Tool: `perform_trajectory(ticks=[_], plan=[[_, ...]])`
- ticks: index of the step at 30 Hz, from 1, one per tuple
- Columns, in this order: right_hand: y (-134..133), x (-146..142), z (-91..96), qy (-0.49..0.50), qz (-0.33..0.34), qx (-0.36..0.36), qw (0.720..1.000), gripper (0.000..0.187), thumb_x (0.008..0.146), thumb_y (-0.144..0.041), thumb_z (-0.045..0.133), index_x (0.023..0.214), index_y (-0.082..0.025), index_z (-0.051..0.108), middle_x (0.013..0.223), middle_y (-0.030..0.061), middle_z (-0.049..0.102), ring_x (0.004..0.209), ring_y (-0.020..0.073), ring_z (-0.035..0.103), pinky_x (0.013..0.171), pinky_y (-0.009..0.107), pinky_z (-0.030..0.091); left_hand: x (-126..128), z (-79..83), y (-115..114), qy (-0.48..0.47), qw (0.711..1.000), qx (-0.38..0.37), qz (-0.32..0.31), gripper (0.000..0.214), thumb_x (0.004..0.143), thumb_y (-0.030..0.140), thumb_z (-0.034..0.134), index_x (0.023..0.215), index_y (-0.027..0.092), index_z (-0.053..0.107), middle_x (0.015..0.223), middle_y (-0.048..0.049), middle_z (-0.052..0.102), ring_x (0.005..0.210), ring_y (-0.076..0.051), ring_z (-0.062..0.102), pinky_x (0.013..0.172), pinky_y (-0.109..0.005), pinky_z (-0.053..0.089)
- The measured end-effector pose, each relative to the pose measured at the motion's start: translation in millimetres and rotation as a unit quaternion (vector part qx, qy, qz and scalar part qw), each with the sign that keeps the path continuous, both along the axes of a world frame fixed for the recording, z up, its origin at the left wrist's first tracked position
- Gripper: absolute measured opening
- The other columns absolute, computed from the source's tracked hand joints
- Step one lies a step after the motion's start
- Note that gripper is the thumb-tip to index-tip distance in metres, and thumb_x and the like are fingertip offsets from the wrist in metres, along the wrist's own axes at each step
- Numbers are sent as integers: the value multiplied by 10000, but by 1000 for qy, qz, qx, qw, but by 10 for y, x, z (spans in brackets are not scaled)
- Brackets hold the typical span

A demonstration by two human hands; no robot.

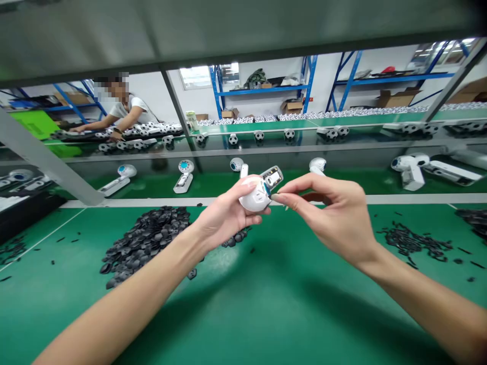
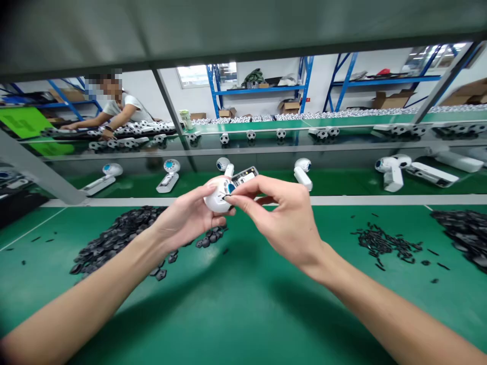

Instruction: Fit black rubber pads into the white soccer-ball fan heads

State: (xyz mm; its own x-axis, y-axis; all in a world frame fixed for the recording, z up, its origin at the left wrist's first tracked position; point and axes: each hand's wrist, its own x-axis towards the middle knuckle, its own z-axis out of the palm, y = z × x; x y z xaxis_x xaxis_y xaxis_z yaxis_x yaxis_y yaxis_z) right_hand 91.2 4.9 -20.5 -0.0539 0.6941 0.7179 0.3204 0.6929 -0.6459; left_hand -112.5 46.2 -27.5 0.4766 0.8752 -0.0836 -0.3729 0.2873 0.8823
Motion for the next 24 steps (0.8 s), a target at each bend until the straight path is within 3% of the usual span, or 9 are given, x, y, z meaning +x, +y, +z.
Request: perform_trajectory(ticks=[4,8,15,20,24], plan=[[58,-33,-89,18,35,-106,994,127,921,-251,819,801,-224,787,788,-6,798,685,152,714,605,258,557,99,-106,-43,4,1000,13,-3,379,949,374,812,1221,181,633,923,-33,709,758,-154,722,590,-205,573],[77,-51,-142,-28,31,-160,986,182,953,-303,761,790,-221,754,788,-12,786,715,151,689,609,277,501,126,-144,-64,8,999,40,5,350,980,404,788,1221,193,647,964,-30,678,791,-143,696,625,-208,591],[-10,-81,-112,-62,8,-151,987,143,946,-260,731,812,-211,739,822,0,795,712,157,673,607,293,478,106,-80,-120,30,998,57,-18,389,960,452,823,1220,222,648,1161,-55,665,992,-179,676,913,-364,672],[-76,-57,-65,-84,4,-154,985,117,932,-198,706,826,-213,752,768,-10,781,650,152,677,588,287,492,125,-79,-174,97,990,98,-15,489,933,453,857,1299,274,586,1230,-57,654,1134,-240,708,968,-411,662],[-89,-41,-32,-80,6,-146,986,122,944,-211,712,827,-213,748,766,-1,787,651,163,710,586,282,519,148,-96,-179,105,987,123,2,516,930,475,858,1315,289,569,1224,-45,636,1100,-225,720,951,-396,676]])
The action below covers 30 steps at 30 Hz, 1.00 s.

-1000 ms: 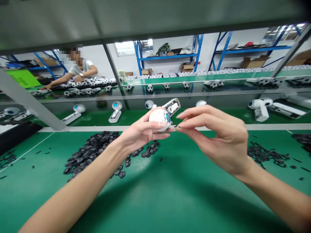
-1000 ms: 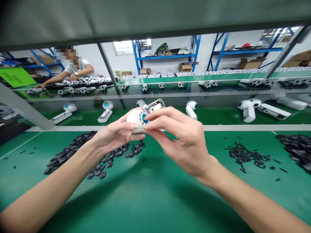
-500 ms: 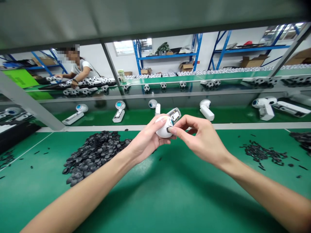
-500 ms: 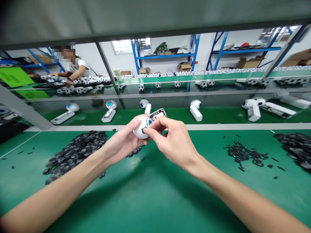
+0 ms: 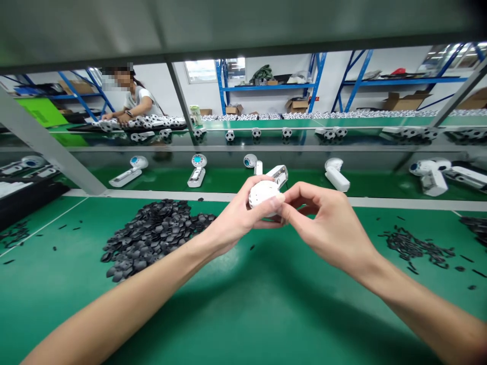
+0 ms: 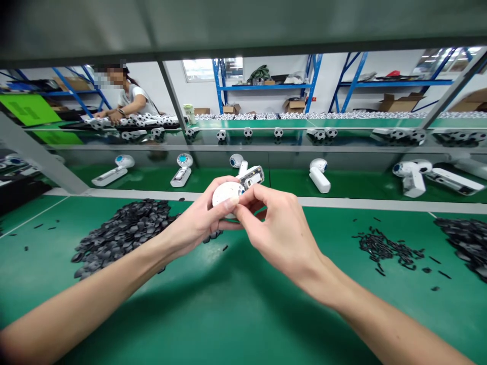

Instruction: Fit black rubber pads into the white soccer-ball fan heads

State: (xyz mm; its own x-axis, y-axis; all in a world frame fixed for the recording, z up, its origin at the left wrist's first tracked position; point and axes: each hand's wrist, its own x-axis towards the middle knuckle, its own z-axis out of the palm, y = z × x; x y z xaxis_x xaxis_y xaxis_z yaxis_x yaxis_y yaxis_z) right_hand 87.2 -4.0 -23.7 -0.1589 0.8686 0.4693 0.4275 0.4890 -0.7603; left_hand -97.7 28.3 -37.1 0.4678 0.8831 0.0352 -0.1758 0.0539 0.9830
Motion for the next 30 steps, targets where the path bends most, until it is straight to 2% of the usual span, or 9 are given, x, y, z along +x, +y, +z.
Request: perform_trajectory(ticks=[6,13,17,19,22,26,30], plan=[[-15,3,38,42,6,-29,999,181,949,-333,777,815,-215,748,799,19,814,687,194,764,607,295,583,34,37,-45,-47,999,-21,5,348,1082,525,621,1304,261,573,1288,-73,602,1105,-219,686,919,-372,685],[-7,14,41,21,17,-29,999,166,951,-301,771,808,-220,752,803,21,825,700,203,780,631,301,603,48,41,-81,-52,998,-29,25,286,1090,473,610,1277,258,581,1287,-68,595,1107,-214,666,895,-356,682],[-17,6,41,30,13,-20,999,169,946,-298,774,798,-220,749,784,17,816,679,191,771,627,285,612,46,35,-96,-58,998,-27,27,312,1073,501,634,1267,261,588,1255,-63,604,1056,-197,658,894,-363,677],[-22,1,28,39,12,-14,999,155,941,-287,777,805,-222,744,787,14,815,688,189,776,642,279,626,49,30,-105,-52,998,-14,31,376,1031,503,707,1291,265,577,1233,-58,606,1059,-196,658,924,-373,670],[-35,-7,11,42,7,-9,999,119,924,-246,777,815,-227,733,774,9,809,674,191,777,610,267,620,58,21,-107,-28,998,6,49,589,887,475,886,1332,273,557,1159,-39,612,1037,-197,673,912,-351,664],[-94,-23,47,23,6,-11,1000,105,928,-211,739,826,-227,760,740,2,800,608,174,740,550,246,579,57,19,-85,-13,997,25,66,765,723,455,1004,1303,257,546,1036,-15,649,909,-192,695,789,-309,669],[-156,-30,117,21,21,-18,999,109,946,-227,735,851,-225,788,769,6,818,617,159,742,556,220,574,47,33,-76,-17,997,46,58,788,671,459,1026,1251,253,532,941,13,670,742,-175,698,646,-277,647]])
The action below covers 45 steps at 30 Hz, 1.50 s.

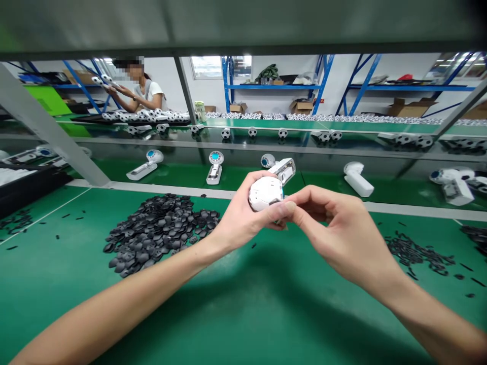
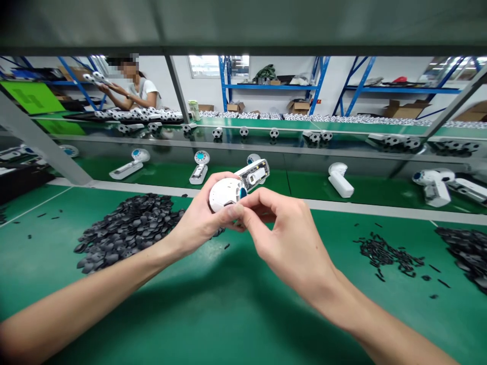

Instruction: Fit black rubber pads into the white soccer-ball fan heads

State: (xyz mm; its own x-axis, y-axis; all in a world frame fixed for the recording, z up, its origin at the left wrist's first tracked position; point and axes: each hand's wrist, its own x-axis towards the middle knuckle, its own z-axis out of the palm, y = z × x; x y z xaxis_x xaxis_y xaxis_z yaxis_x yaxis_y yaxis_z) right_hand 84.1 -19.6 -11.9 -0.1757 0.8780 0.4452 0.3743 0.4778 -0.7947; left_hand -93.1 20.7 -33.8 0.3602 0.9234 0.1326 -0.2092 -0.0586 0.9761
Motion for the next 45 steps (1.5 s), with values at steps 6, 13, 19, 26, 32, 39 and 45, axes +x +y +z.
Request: perform_trajectory(ticks=[6,13,19,26,32,39,45], plan=[[-8,38,9,-5,17,-7,1000,113,958,-215,738,856,-224,786,809,9,828,676,168,768,620,227,615,8,0,-16,14,1000,7,-8,795,692,591,986,1222,237,512,920,10,692,673,-161,694,616,-269,625],[5,29,0,-14,26,10,1000,140,981,-221,714,919,-237,838,894,16,856,748,179,809,686,224,657,-14,-59,26,20,999,32,-9,734,752,586,955,1230,250,511,922,3,705,711,-180,717,620,-267,614],[45,198,123,-75,88,-14,993,236,1032,-232,658,1143,-289,858,1073,-1,865,907,176,836,758,191,675,-6,-78,40,15,1000,17,6,668,782,577,923,1214,253,529,887,23,673,621,-180,712,586,-306,642],[63,279,161,-114,112,-11,987,311,1014,-234,702,1287,-327,819,1143,-4,858,893,184,841,743,195,690,-38,-73,83,17,998,29,53,610,805,592,859,1195,234,557,844,7,700,542,-191,700,527,-317,612],[100,314,176,-42,28,39,998,124,974,-293,756,1050,-293,855,848,-11,845,694,186,821,624,215,680,-42,-88,122,9,997,54,55,565,828,572,867,1157,217,576,700,39,666,454,-162,660,450,-263,577],[46,231,149,-85,28,-29,996,122,988,-317,730,1015,-275,842,850,-5,838,706,171,800,651,227,660,-127,-112,403,-58,986,90,129,504,884,521,867,1142,199,578,737,12,691,507,-126,658,484,-226,581],[103,68,-124,-168,103,-80,977,154,1018,-317,674,1009,-258,817,884,-20,848,698,155,789,608,232,594,-320,82,497,-103,973,127,160,360,943,366,799,1170,228,555,769,33,685,596,-125,676,604,-272,648]])
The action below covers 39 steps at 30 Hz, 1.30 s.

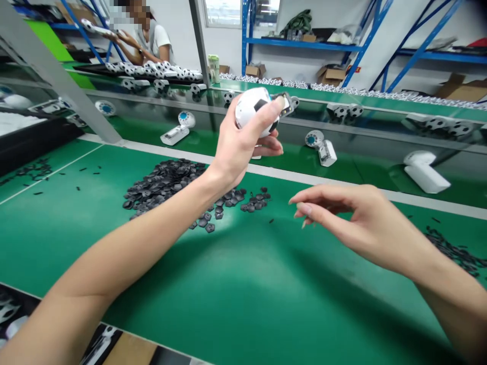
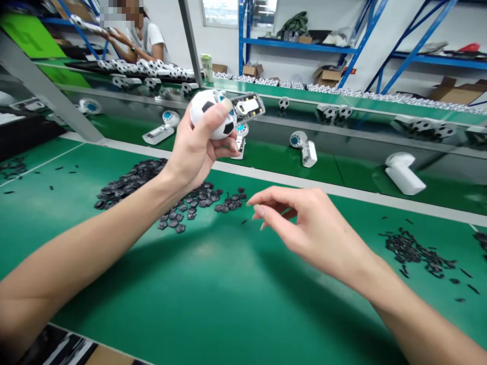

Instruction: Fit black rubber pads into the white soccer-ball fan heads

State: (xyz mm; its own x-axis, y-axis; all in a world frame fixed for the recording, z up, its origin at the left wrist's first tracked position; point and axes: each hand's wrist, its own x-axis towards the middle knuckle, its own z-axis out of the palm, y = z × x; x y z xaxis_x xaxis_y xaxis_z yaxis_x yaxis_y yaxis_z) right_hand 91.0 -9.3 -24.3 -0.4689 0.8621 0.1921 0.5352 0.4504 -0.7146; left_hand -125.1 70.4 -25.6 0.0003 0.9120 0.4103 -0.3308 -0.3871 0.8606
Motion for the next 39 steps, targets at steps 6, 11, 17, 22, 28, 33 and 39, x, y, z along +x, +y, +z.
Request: perform_trajectory(ticks=[6,11,17,22,28,33,39], plan=[[243,-162,-275,-147,30,50,987,179,1016,-242,667,1121,-258,811,1065,-10,860,867,229,808,750,352,594,-127,182,-34,-2,1000,11,-25,275,990,409,729,1101,201,589,771,-5,693,618,-173,715,665,-332,652],[433,-371,-474,-208,36,64,975,211,959,-165,757,1143,-257,809,1173,4,846,1042,291,801,805,390,589,-126,168,-18,-10,998,25,-52,295,1016,478,684,1077,207,584,802,-4,694,654,-172,727,668,-325,664],[457,-507,-609,-235,61,105,964,156,1019,-274,747,1163,-261,806,1195,35,822,1095,307,777,818,404,576,-98,133,9,-11,999,-30,-13,282,957,504,732,1048,275,595,787,-21,696,673,-221,726,651,-354,647],[461,-602,-697,-229,76,117,963,155,1055,-280,701,1179,-260,791,1189,40,804,1100,289,758,760,375,560,-85,96,5,-5,999,-29,-24,343,977,477,742,1170,264,555,836,-16,707,636,-179,698,607,-306,618],[476,-588,-801,-174,90,180,964,80,970,-217,815,949,-221,738,966,6,798,926,226,774,643,315,522,-70,-22,34,10,998,-58,-28,406,958,497,762,1203,249,555,847,-15,714,639,-158,691,586,-262,595],[327,-434,-605,-10,143,436,888,97,999,-197,791,937,-198,716,846,0,823,696,147,732,636,295,551,-49,-103,60,-30,994,-78,-68,515,868,322,856,1269,256,540,973,-12,739,791,-171,747,756,-309,656],[81,-222,-160,-56,167,504,845,195,1010,-134,716,914,-286,793,907,-7,864,721,179,789,612,310,597,-10,-134,71,-64,989,-104,-88,270,994,399,689,1195,236,614,1110,-60,729,947,-230,790,858,-365,687]])
